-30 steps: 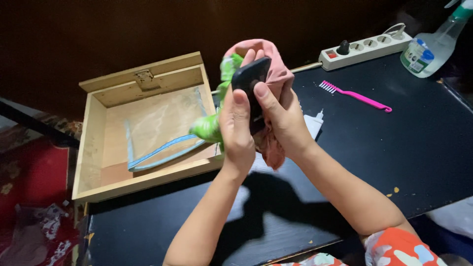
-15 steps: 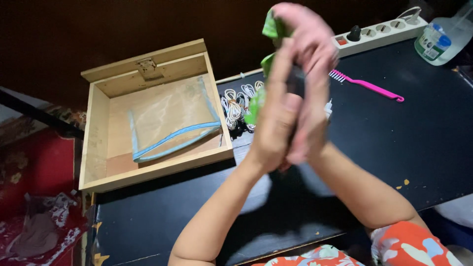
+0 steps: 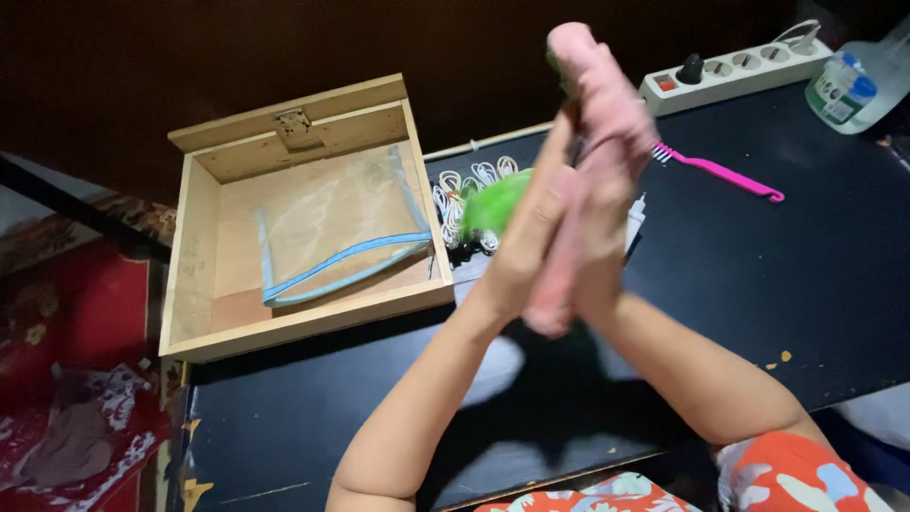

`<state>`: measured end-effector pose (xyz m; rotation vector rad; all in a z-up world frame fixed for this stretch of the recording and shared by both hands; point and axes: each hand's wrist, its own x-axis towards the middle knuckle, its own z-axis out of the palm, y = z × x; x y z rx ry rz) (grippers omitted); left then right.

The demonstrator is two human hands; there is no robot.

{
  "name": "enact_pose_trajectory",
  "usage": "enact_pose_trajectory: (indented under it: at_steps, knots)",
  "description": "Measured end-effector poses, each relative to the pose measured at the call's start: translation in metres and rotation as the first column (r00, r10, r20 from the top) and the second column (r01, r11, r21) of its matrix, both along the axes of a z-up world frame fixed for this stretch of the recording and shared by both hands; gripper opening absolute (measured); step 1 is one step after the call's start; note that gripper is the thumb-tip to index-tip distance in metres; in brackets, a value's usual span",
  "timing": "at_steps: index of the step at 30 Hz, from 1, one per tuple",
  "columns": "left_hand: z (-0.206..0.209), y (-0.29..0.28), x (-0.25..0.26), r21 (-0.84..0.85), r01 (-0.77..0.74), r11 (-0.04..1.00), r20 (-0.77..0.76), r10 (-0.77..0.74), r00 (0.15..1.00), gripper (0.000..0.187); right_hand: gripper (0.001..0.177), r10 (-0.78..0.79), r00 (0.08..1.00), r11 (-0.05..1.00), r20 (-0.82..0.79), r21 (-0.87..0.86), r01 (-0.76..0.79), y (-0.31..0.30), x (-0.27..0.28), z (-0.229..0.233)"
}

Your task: Clean and organize electronic accessories such as chargers, cables, and a power bank into a wooden storage box.

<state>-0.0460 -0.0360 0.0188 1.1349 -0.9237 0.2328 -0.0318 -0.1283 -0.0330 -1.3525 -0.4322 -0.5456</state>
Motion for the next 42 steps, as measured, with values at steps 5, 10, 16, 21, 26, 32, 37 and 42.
enact_pose_trajectory:
  at_steps: [5,10,16,21,26,32,37,42]
  knots:
    - [0.009,-0.001,-0.002,0.097,-0.052,0.994,-0.108,0.063,0.992,0.077,0.059,-0.151,0.932,0.971,0.331,-0.125,0.202,0.001,-0.006,0.032]
    - [-0.067,0.028,0.038,-0.337,0.214,0.917,-0.458,-0.358,0.813,0.085,0.058,-0.078,0.955,0.983,0.286,-0.135,0.121,0.026,-0.027,0.048]
    - [-0.019,0.016,0.011,0.111,0.276,0.955,-0.602,-0.157,0.783,0.078,0.031,-0.007,0.971,0.999,0.239,-0.040,0.017,-0.029,0.003,0.060]
    - [0.007,0.021,0.001,0.410,0.336,0.848,-0.477,-0.115,0.871,0.061,0.038,0.264,0.938,0.961,0.225,-0.140,-0.237,-0.049,0.010,0.075]
    - [0.027,0.025,-0.009,0.662,-0.040,0.748,-0.092,0.134,0.987,0.042,0.026,0.234,0.965,0.947,0.119,0.199,-0.254,-0.036,0.015,0.092]
    - [0.013,0.041,-0.002,0.574,-0.131,0.808,0.097,0.092,0.991,0.035,0.041,0.346,0.725,0.925,0.595,-0.345,-0.159,-0.032,0.000,0.101]
    - [0.037,0.020,-0.016,0.705,-0.004,0.709,-0.070,0.075,0.995,0.025,0.043,0.518,0.808,0.711,0.282,0.384,-0.589,-0.036,0.012,0.068]
    - [-0.003,0.003,0.008,-0.024,-0.238,0.971,-0.314,0.219,0.924,0.049,0.050,-0.265,0.846,0.901,0.463,-0.194,0.389,-0.001,-0.025,0.110]
